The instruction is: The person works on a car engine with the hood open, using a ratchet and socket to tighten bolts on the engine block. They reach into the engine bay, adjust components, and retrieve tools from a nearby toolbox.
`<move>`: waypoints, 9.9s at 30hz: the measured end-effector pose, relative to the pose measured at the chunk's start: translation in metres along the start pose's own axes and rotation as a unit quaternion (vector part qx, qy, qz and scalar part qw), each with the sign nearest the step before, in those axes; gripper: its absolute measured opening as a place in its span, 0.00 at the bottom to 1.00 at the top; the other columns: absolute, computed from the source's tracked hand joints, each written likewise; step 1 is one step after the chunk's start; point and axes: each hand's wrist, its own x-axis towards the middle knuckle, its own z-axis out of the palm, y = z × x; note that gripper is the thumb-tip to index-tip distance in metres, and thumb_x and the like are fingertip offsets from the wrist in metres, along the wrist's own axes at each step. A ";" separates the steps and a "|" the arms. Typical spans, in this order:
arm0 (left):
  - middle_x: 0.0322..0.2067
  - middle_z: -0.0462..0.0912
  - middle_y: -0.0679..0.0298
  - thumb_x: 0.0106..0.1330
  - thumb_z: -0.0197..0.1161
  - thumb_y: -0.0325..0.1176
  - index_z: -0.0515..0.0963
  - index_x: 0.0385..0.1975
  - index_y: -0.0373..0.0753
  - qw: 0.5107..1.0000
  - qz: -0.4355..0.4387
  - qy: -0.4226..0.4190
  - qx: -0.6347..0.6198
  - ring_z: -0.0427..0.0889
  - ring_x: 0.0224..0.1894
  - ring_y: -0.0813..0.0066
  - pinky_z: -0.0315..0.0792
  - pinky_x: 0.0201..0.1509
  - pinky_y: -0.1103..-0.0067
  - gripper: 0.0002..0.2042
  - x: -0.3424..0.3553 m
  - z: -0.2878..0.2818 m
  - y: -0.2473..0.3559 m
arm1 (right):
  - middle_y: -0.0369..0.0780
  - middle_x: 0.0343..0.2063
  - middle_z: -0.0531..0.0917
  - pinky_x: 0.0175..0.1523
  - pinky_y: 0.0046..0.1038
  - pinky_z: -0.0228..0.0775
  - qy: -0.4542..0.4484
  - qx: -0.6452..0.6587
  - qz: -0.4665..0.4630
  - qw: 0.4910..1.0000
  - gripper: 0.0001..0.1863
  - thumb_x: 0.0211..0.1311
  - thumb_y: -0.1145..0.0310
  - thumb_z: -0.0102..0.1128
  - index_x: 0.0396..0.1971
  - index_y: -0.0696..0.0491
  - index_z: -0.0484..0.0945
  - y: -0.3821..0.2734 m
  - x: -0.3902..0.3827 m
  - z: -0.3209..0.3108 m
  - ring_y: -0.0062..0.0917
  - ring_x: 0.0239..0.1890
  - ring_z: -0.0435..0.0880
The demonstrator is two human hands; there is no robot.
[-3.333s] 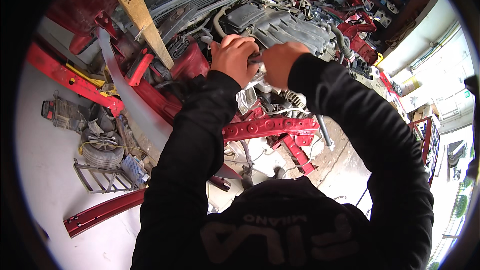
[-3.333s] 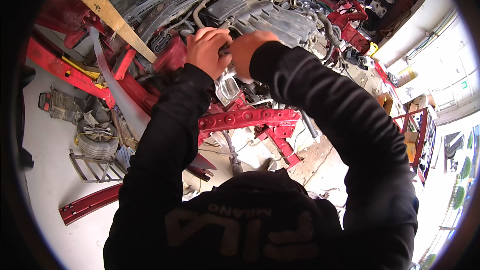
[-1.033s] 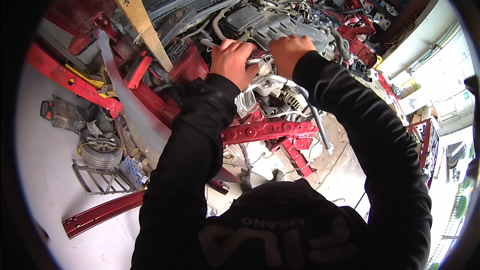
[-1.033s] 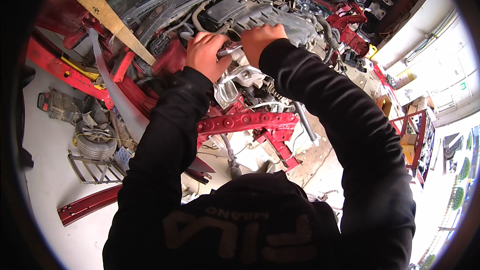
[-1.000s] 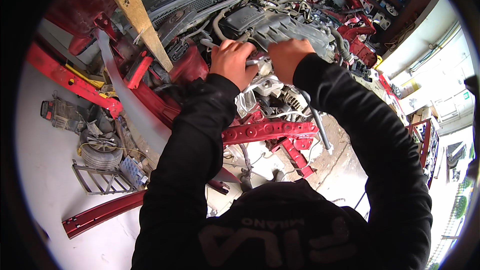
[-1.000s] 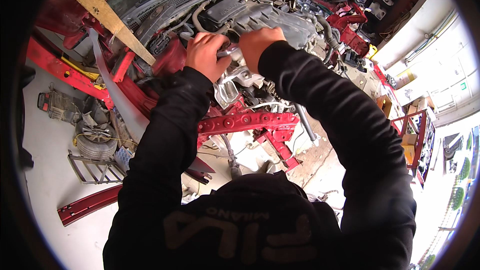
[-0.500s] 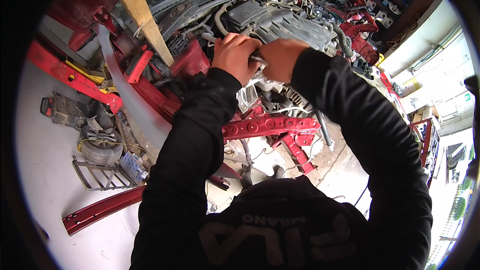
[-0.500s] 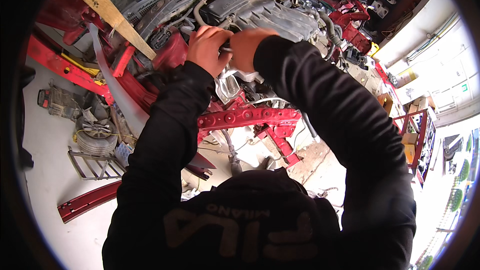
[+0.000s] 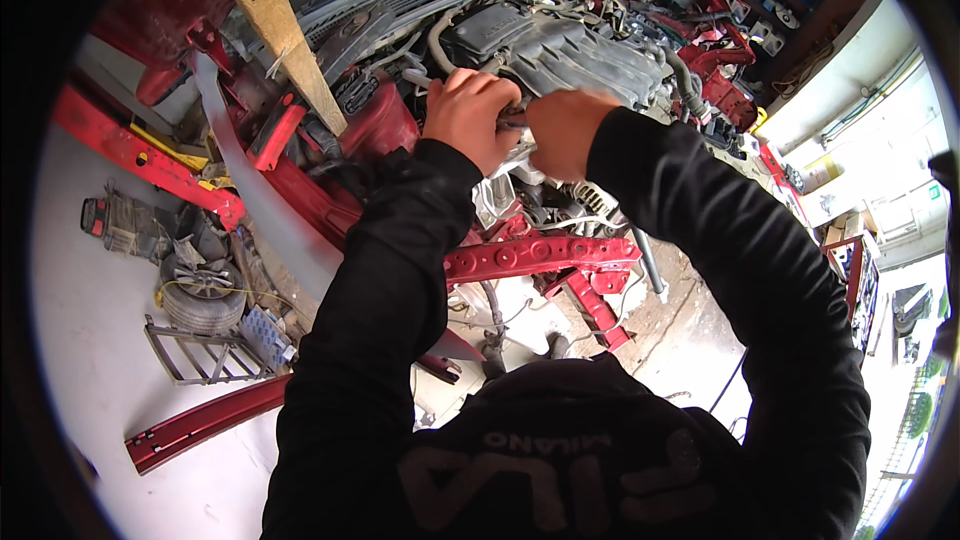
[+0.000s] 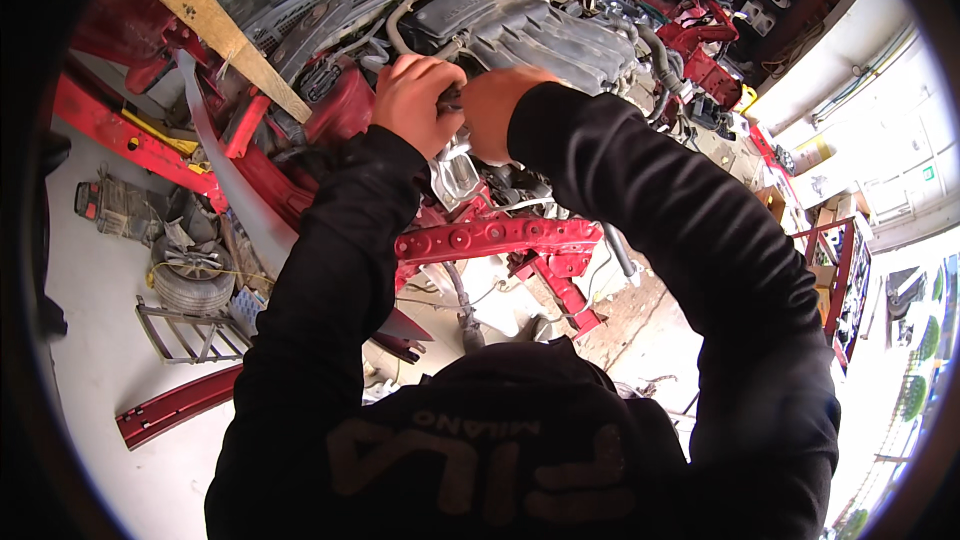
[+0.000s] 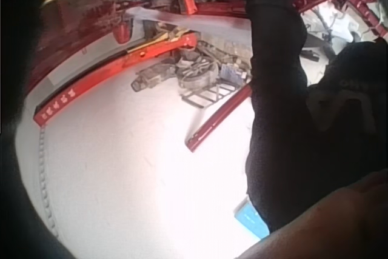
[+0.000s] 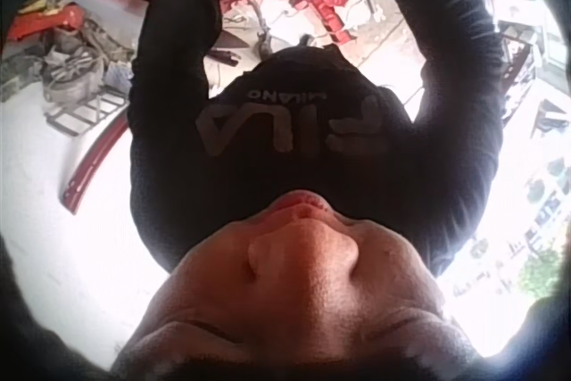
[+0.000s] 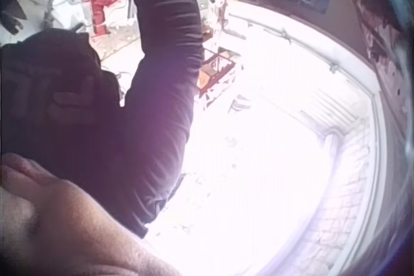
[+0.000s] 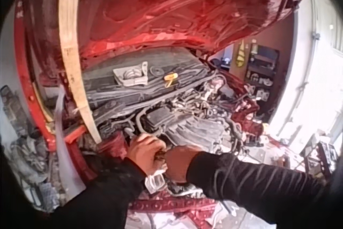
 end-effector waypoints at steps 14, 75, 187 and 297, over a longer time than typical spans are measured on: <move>0.44 0.88 0.71 0.53 0.79 0.31 0.87 0.44 0.48 1.000 0.027 0.005 0.008 0.82 0.59 0.58 0.72 0.61 0.52 0.17 -0.001 -0.002 0.004 | 0.49 0.43 0.95 0.52 0.45 0.88 0.073 -0.037 0.026 0.996 0.17 0.59 0.63 0.70 0.44 0.55 0.93 0.001 -0.005 -0.004 0.44 0.50 0.96; 0.48 0.90 0.65 0.57 0.76 0.30 0.84 0.50 0.47 0.999 -0.027 -0.026 0.017 0.83 0.61 0.57 0.69 0.61 0.56 0.19 -0.001 -0.001 0.009 | 0.43 0.47 0.94 0.58 0.52 0.83 0.127 -0.068 0.161 0.976 0.14 0.67 0.61 0.66 0.48 0.48 0.89 0.046 -0.017 0.013 0.45 0.53 0.94; 0.25 0.78 0.60 0.74 0.63 0.70 0.76 0.23 0.42 0.951 0.279 -0.134 -0.027 0.83 0.32 0.51 0.76 0.40 0.59 0.33 0.046 0.004 0.016 | 0.36 0.20 0.79 0.22 0.27 0.68 -0.148 0.681 -0.045 0.715 0.13 0.62 0.65 0.71 0.39 0.57 0.81 0.083 -0.079 0.058 0.21 0.17 0.78; 0.28 0.84 0.55 0.79 0.68 0.35 0.82 0.37 0.35 0.965 -0.120 0.190 -0.132 0.84 0.30 0.56 0.75 0.37 0.66 0.10 -0.035 -0.025 -0.006 | 0.48 0.28 0.91 0.46 0.46 0.85 0.376 0.078 0.097 0.918 0.44 0.65 0.20 0.64 0.43 0.55 0.88 0.067 0.021 0.031 0.48 0.36 0.93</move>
